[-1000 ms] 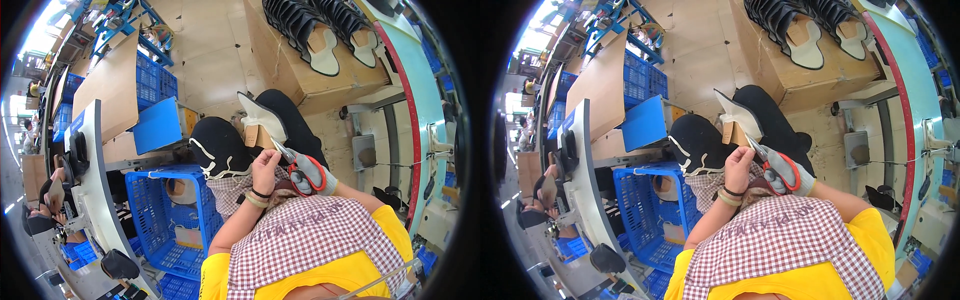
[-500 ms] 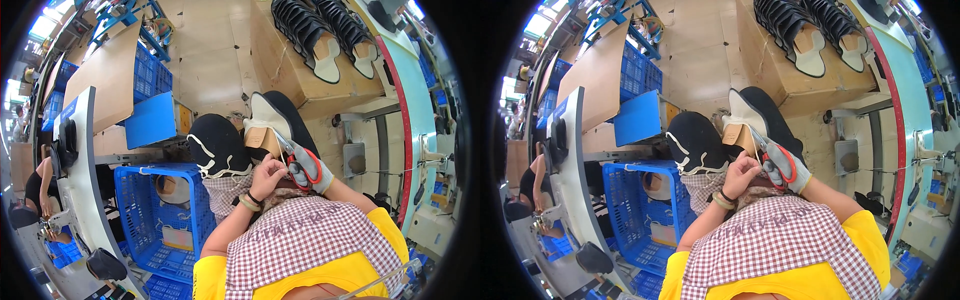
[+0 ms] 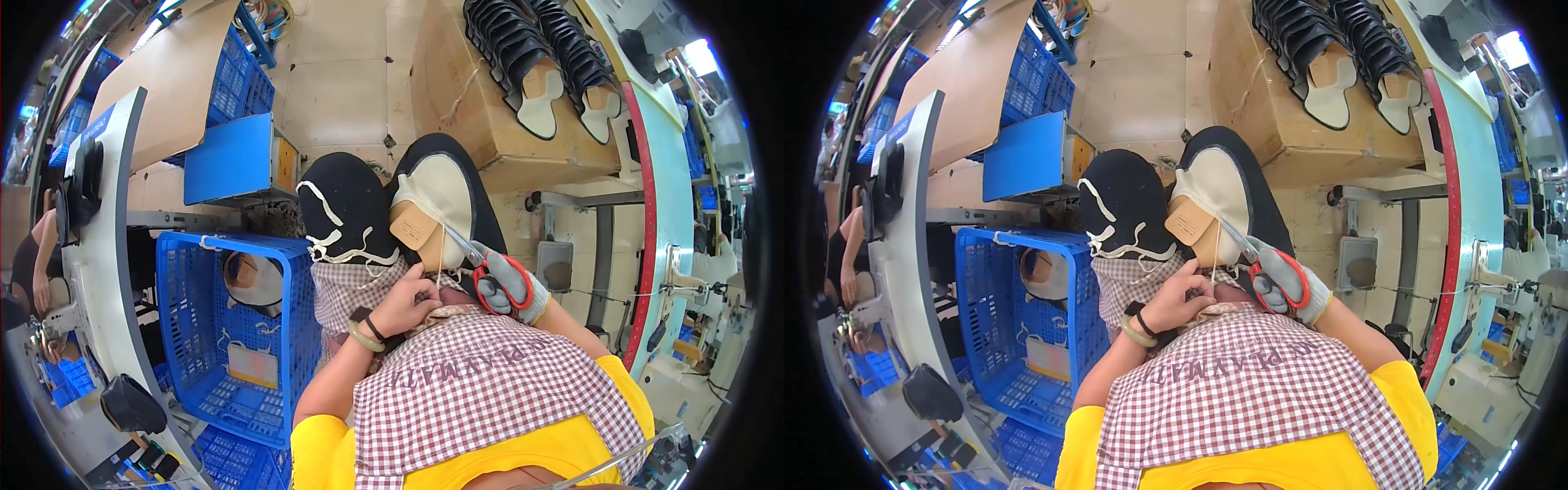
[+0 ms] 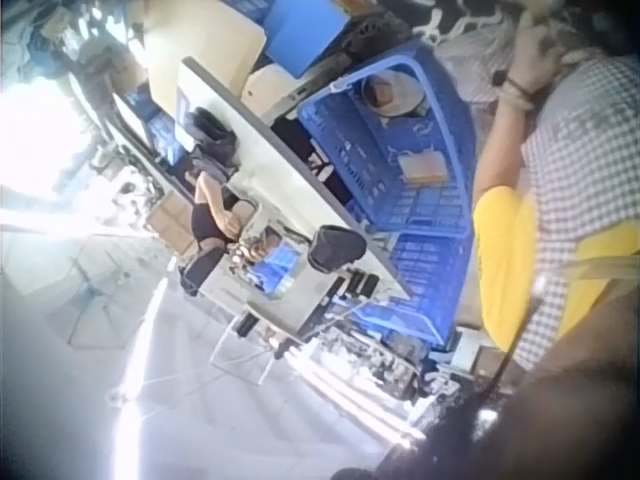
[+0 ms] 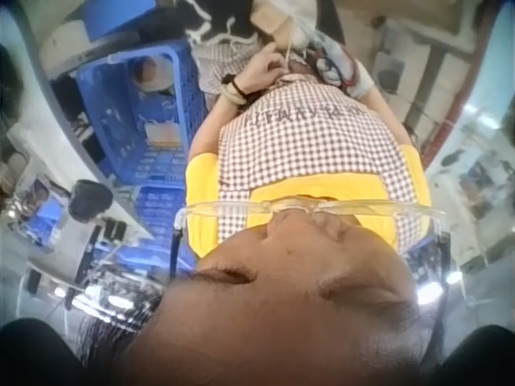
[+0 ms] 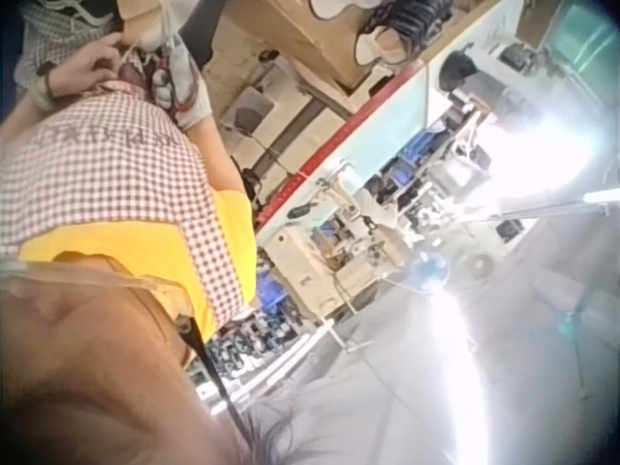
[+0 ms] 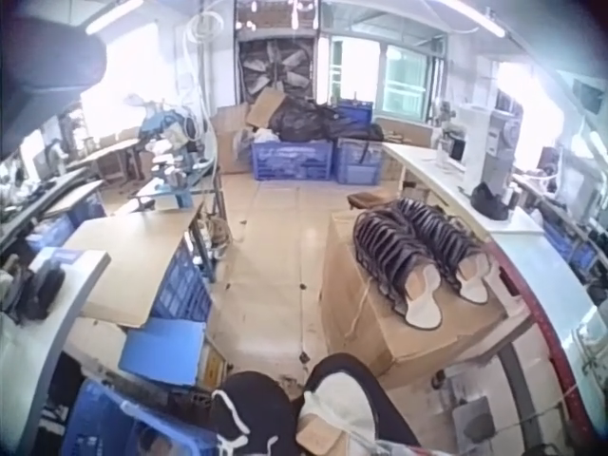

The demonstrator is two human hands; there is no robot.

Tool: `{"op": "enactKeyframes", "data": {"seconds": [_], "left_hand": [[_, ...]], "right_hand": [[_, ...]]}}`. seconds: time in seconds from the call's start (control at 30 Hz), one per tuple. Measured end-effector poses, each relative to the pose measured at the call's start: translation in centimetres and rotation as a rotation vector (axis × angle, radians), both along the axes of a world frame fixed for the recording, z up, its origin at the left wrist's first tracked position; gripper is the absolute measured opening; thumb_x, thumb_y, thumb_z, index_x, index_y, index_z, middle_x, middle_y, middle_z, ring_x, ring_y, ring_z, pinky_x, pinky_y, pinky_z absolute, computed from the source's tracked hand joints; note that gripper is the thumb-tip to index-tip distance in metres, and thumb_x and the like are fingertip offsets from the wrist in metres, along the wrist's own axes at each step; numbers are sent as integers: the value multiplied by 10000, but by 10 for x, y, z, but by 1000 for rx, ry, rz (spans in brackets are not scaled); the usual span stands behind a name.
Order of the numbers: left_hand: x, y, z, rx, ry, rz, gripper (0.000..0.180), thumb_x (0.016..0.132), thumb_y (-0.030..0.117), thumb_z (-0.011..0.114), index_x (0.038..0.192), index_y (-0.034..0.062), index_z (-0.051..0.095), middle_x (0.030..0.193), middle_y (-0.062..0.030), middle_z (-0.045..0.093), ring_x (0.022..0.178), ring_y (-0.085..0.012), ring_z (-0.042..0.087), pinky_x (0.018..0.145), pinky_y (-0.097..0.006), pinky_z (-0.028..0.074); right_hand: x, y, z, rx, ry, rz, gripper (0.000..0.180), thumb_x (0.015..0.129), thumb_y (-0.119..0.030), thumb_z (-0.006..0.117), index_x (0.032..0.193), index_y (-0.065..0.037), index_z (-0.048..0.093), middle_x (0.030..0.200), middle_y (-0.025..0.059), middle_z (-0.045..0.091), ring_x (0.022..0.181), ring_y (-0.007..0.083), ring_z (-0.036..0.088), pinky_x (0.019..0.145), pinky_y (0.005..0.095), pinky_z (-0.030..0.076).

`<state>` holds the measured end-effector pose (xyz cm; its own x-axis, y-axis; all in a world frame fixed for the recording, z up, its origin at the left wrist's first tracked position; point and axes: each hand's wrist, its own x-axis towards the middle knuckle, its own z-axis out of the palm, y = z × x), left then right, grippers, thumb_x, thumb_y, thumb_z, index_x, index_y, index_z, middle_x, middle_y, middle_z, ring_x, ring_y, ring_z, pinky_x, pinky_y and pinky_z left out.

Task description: Trimming excess material from the edges of shoe components using scissors.

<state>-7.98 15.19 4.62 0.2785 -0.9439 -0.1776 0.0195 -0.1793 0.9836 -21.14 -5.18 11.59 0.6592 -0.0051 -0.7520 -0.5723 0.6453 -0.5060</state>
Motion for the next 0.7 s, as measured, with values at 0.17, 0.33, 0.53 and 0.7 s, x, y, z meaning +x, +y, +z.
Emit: {"op": "enactKeyframes", "data": {"seconds": [0.17,0.33,0.53,0.7], "left_hand": [[-2,12,36,64,-189,243,70,801,9,618,835,11,558,1247,-250,528,1293,-386,411,1023,-373,351],[16,-17,51,-125,-156,516,70,873,17,546,920,5,496,976,-182,608,945,-340,600,817,-392,467],[14,-61,13,203,-623,448,172,805,119,632,888,17,522,833,-218,586,786,-383,596,671,-456,471],[20,-67,0,233,-446,474,123,779,80,651,808,-3,566,830,-185,553,743,-355,580,665,-413,472]], "right_hand": [[1,0,1,-48,-67,65,646,961,-434,472,1471,-123,227,722,-25,513,487,28,388,417,163,324],[1,-2,5,-36,-103,106,669,946,-442,497,1474,-130,229,723,-34,522,491,15,397,421,150,332],[6,-5,12,-34,-38,143,655,940,-436,505,1471,-150,250,715,-35,550,474,5,415,416,137,341],[8,-12,12,-70,-43,176,650,935,-432,517,1463,-146,271,711,-32,549,467,7,412,411,142,341]]}}
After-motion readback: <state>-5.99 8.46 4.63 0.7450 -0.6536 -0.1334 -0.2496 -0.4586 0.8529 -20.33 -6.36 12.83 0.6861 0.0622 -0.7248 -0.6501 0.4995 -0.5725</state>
